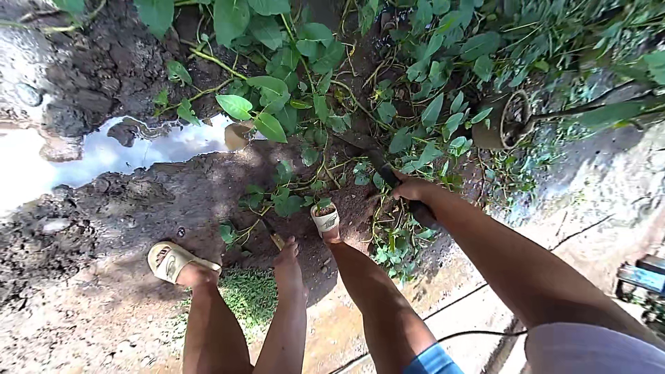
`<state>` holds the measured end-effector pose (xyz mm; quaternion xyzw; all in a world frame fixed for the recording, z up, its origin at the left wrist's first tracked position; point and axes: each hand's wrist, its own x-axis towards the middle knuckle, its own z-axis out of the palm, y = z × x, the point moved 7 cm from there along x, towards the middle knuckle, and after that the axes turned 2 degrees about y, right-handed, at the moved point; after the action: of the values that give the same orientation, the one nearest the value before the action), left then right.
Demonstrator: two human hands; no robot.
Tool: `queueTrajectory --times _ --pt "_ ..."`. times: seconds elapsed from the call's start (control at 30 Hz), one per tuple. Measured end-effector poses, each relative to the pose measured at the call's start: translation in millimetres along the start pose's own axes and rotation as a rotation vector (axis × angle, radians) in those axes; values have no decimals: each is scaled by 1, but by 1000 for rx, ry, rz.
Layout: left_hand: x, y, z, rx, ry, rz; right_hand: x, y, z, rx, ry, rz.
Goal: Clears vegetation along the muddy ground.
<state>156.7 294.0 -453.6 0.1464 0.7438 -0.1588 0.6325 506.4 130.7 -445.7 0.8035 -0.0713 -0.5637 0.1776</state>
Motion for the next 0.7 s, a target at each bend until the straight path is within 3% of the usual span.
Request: queueTrajectory --times 0.13,0.23,0.37,0.57,0.7 --pt "2 4 3 -32 24 24 48 -25 24 36 89 -16" --pt "-24 24 12 -38 119 -31 49 -32 30 -1 71 50" --pt "-3 3 13 -24 27 18 64 -36 28 -86 87 92" --pt "9 -4 7 119 37 38 102 -11 31 -53 111 89" --pt "8 -9 16 144 20 57 118 7 -1 -58 141 32"
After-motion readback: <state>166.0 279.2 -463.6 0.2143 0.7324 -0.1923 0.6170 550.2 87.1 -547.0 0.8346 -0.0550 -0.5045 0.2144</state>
